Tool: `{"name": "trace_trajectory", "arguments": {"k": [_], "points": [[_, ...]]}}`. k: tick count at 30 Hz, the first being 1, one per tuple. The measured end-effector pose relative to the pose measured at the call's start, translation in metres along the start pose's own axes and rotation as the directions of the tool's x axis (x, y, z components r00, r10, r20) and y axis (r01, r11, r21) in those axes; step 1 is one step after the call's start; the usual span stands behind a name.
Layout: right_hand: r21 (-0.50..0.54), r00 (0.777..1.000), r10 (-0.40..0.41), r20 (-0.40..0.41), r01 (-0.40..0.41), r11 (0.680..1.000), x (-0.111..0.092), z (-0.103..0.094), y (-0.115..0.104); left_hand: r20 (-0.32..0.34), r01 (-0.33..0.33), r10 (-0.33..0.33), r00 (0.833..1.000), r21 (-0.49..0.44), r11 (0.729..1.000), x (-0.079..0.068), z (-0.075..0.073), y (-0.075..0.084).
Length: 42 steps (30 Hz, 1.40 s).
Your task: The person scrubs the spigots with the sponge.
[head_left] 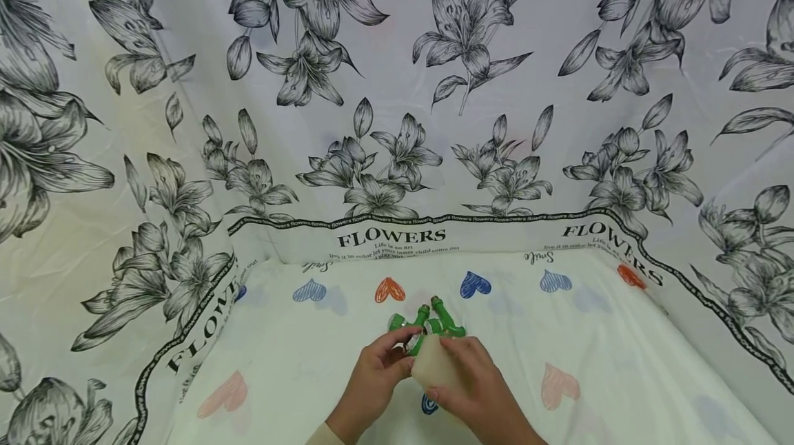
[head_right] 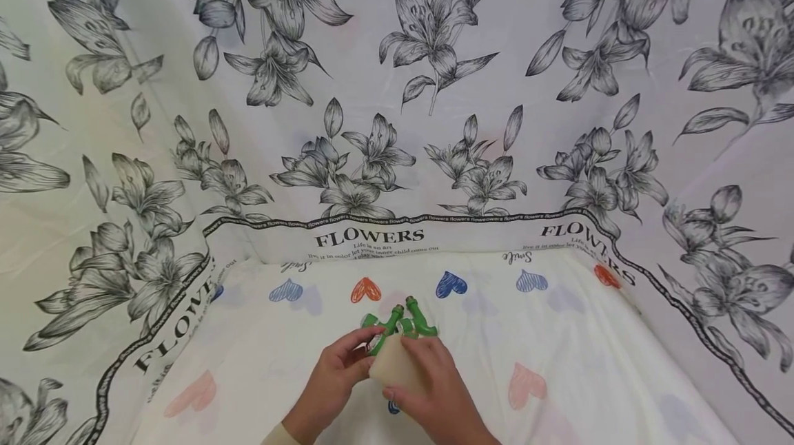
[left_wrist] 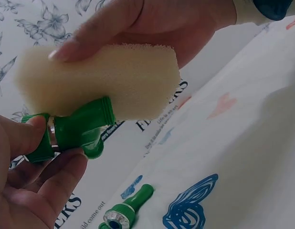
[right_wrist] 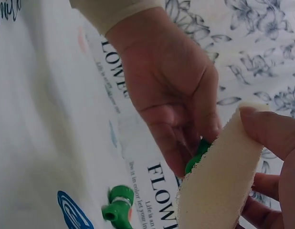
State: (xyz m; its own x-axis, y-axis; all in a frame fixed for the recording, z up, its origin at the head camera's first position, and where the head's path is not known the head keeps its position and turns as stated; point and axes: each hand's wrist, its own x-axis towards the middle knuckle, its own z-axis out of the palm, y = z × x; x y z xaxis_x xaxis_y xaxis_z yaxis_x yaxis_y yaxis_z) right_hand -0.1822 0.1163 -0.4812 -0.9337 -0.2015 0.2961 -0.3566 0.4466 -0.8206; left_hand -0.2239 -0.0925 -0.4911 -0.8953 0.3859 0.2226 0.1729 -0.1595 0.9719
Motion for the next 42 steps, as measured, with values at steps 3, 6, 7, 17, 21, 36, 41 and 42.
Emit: {"name": "trace_trajectory", "arguments": {"k": [3,6,7,17,21,36,41,42], "points": [[-0.007,0.999,-0.039,0.013,0.039,0.999,-0.001,0.002,-0.003,-0.031,-0.005,0.006,0.999,0.024,1.0,0.001,-0.001,-0.002],[-0.026,0.998,-0.062,0.007,0.062,0.998,-0.001,0.003,-0.003,-0.04,0.001,0.0,0.999,0.028,1.0,0.001,-0.002,-0.004],[-0.028,0.998,-0.063,0.006,0.063,0.998,-0.001,0.003,-0.003,-0.041,0.004,-0.003,0.999,0.027,1.0,0.001,-0.002,-0.004],[-0.08,0.999,-0.04,-0.017,0.039,0.996,0.0,0.003,0.0,-0.042,0.011,-0.01,0.999,0.032,0.999,0.0,0.0,-0.002],[-0.117,0.998,-0.042,-0.055,0.035,0.993,0.0,0.001,0.004,-0.026,0.009,-0.008,1.0,0.024,1.0,0.0,0.002,0.0],[-0.207,0.983,-0.022,-0.18,-0.016,0.978,0.007,-0.013,0.021,0.048,0.014,-0.013,0.999,-0.021,1.0,-0.003,0.004,0.007],[-0.198,0.973,0.035,-0.227,-0.082,0.977,0.01,-0.017,0.028,0.06,-0.005,0.007,0.998,-0.034,0.999,-0.005,0.005,0.009],[-0.181,0.972,0.056,-0.226,-0.099,0.979,0.01,-0.017,0.028,0.064,-0.01,0.012,0.998,-0.039,0.999,-0.005,0.004,0.009]]}}
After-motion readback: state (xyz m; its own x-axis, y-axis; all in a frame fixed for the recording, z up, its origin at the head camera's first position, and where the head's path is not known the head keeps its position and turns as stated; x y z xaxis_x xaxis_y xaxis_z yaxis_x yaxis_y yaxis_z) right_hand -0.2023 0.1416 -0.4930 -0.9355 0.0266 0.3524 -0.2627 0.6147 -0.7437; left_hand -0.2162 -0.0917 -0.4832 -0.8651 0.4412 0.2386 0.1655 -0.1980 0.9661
